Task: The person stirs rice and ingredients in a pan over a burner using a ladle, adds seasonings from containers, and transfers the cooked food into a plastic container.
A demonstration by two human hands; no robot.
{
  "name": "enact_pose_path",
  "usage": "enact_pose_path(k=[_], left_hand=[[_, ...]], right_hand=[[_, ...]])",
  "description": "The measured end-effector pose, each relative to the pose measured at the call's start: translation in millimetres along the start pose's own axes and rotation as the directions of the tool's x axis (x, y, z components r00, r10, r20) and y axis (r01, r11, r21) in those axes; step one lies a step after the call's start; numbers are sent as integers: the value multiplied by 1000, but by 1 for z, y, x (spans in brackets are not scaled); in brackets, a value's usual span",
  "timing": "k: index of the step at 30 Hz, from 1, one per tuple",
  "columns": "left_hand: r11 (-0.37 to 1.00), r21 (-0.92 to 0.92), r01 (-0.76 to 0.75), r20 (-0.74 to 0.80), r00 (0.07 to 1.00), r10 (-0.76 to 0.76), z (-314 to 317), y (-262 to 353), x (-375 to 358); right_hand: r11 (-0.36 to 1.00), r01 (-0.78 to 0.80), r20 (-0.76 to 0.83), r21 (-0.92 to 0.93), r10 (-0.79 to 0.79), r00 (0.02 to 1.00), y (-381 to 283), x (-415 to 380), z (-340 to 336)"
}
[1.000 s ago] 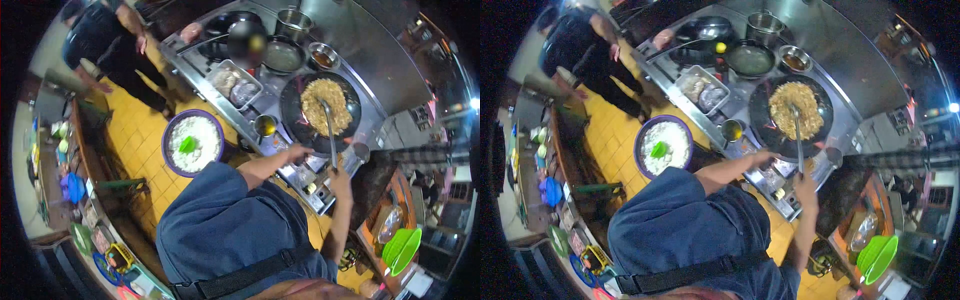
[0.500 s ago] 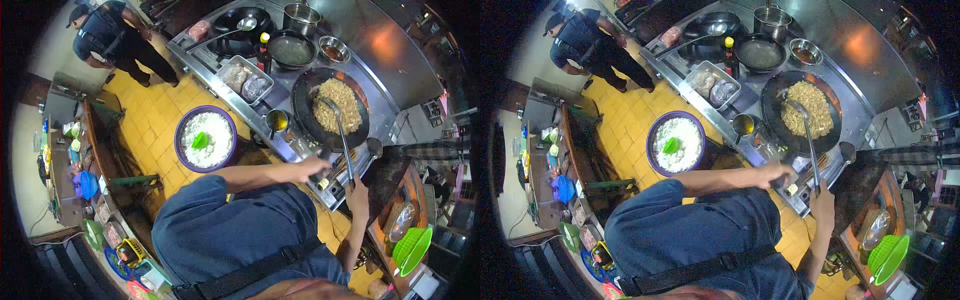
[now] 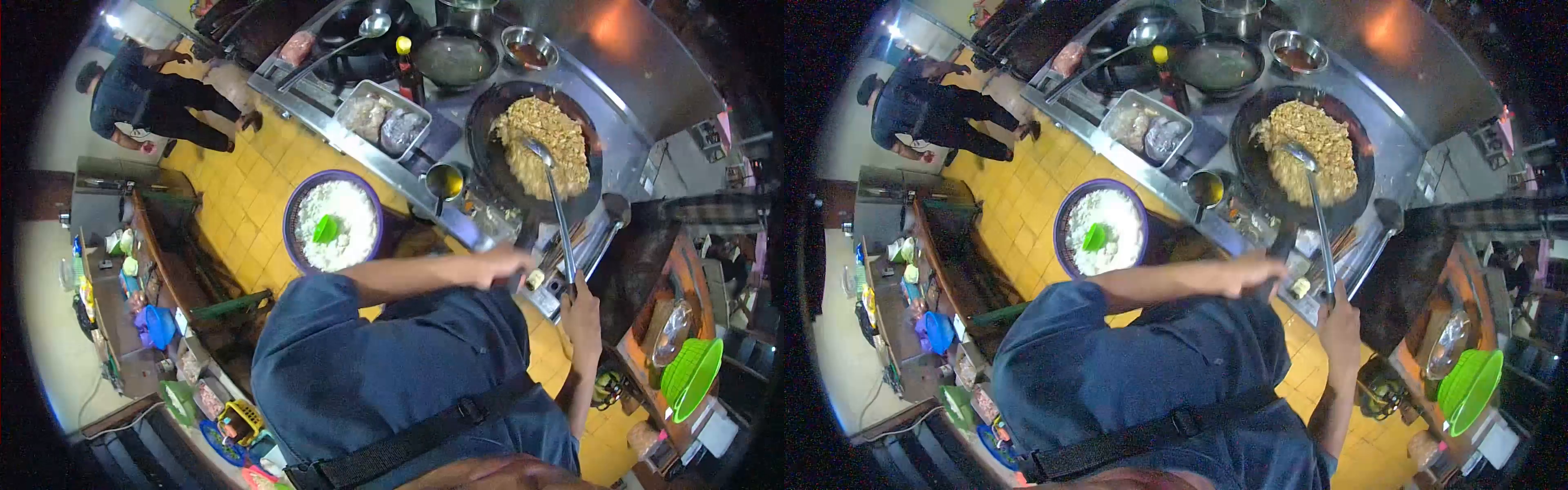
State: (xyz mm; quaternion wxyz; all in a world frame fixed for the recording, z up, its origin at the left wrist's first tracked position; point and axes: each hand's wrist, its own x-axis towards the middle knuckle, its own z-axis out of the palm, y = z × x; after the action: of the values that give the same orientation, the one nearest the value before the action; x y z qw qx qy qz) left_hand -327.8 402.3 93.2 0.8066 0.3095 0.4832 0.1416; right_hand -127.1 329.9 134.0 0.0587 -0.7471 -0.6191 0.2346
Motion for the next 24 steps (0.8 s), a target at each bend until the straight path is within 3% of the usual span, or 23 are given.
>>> enact_pose_path(k=[1,2,3,4,5,6,7,8,10,12,13,14,15,16,18,20,21,23,24], left_hand=[[986,-148,75,142,988,-54,-18,-3,36],[988,22,-150,90,985,148,-36,1,54],[991,0,-137,21,990,137,-59,-20,103],[977,-25,-214,-86,974,211,-59,-19,95],[909,66,-411,40,912,409,-57,-33,89],[782,124,-611,186,788,587,-53,-45,81],[986,-51,-161,20,987,162,-27,-18,30],[985,-140,-100,196,972,127,-21,-11,-3],[994,-97,40,107,994,-29,-16,-10,-16],[997,-38,-60,33,998,61,-33,-16,22],[976,72,-207,-13,978,209,-44,-24,50],[941,165,-295,22,955,295,-67,-55,109],[862,284,-419,-20,897,442,-73,-54,124],[859,288,-423,-15,895,445,-78,-52,140],[885,171,-434,-108,884,454,-81,-55,169],[863,232,-448,-100,872,480,-85,-59,185],[897,86,-434,-10,900,436,-79,-45,163],[915,101,-392,-3,919,394,-81,-40,160],[917,103,-386,-6,921,388,-79,-39,157]], right_hand=[[999,33,23,-2,-33,999,2,-6,3],[1000,24,28,8,-24,999,0,-3,8],[995,-51,18,-89,53,998,-3,4,14],[974,-127,3,-188,130,992,-4,8,19],[967,-126,-53,-220,117,992,6,15,23],[965,-139,-76,-224,125,989,8,18,15],[961,-133,-105,-243,110,988,9,18,3],[957,-123,-123,-264,93,988,9,15,-10],[964,-140,-140,-228,109,984,5,-2,-36],[994,107,-287,-23,-109,952,11,-22,-46],[999,-35,-237,40,44,971,-4,-27,-53],[998,-38,-236,40,47,971,-6,-22,-45],[991,-81,-243,109,106,964,-6,-10,-28],[976,-120,-251,181,164,954,-5,7,-8],[974,-221,-295,-53,196,935,-5,52,45],[979,-95,-363,-180,23,932,37,102,116],[976,-93,-369,-196,15,929,31,106,95],[971,-201,-126,-126,185,975,13,108,54],[971,-201,-128,-126,185,974,15,103,44]])
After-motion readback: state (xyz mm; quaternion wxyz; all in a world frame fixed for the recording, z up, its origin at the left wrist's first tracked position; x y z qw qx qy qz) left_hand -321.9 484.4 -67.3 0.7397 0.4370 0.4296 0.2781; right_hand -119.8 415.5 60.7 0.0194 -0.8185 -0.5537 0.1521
